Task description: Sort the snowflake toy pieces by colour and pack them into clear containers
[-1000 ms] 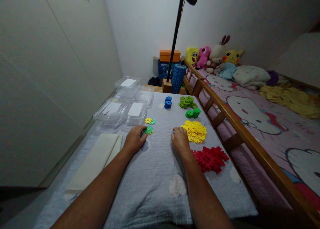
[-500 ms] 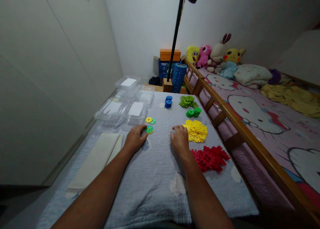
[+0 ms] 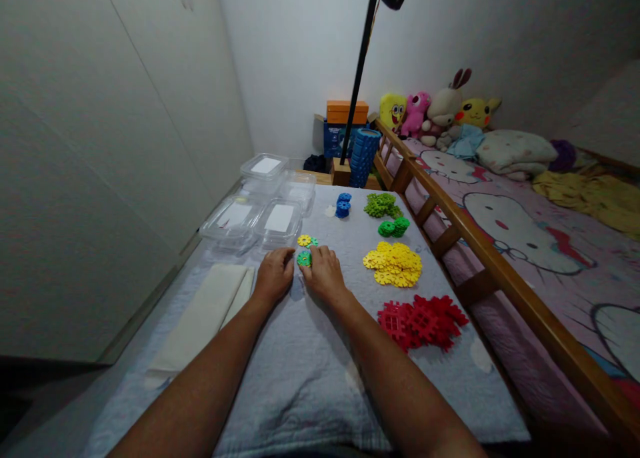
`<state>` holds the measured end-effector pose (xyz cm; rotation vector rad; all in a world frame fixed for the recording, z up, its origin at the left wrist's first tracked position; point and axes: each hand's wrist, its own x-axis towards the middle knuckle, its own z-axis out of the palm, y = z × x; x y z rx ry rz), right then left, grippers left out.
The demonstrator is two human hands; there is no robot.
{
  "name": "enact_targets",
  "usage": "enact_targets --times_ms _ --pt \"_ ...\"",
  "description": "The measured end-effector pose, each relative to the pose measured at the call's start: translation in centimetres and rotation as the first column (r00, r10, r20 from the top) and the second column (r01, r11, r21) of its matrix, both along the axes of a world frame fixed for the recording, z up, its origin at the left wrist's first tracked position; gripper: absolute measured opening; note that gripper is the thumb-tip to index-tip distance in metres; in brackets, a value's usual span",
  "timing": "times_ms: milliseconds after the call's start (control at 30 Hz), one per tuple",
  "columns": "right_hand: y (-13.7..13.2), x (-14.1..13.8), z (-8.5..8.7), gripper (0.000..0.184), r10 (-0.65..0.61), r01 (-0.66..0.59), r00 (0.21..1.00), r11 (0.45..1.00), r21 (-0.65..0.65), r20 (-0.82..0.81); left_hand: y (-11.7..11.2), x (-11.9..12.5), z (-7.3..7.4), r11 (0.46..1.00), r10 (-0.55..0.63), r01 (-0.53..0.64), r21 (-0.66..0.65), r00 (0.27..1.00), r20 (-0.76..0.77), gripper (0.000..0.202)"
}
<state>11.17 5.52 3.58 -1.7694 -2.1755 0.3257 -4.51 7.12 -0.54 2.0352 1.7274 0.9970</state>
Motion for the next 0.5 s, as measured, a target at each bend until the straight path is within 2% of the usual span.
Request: enact_targets --times_ms 67,167,300,400,500 --pt "0.7 -0.5 0.2 0.044 -0.027 0.027 0.999 0.999 -0.018 0.044 0.0 0.0 0.0 1.000 -0.003 0.003 -0.004 1.000 -0.018 0.033" --pt "1.2 -0.8 0.3 0.034 -0.016 0.019 0.996 0.999 -0.039 0.088 0.1 0.1 -0.1 1.000 -0.014 0.014 -0.006 0.999 -0.033 0.035" --pt "1.4 -0.4 0.5 0.031 -0.009 0.012 0.997 0.999 -0.045 0.072 0.0 0.1 0.0 1.000 -0.024 0.024 -0.007 0.999 -0.041 0.035" --pt "1.8 0.7 1.1 0.033 0.017 -0.014 0.998 0.999 -0.043 0.059 0.0 0.1 0.1 1.000 -0.031 0.031 -0.006 0.998 -0.047 0.033" --pt "3.0 3.2 2.5 0.035 0.021 -0.019 0.997 0.999 -0.029 0.068 0.1 0.0 0.0 0.999 -0.038 0.037 -0.003 0.998 -0.053 0.033"
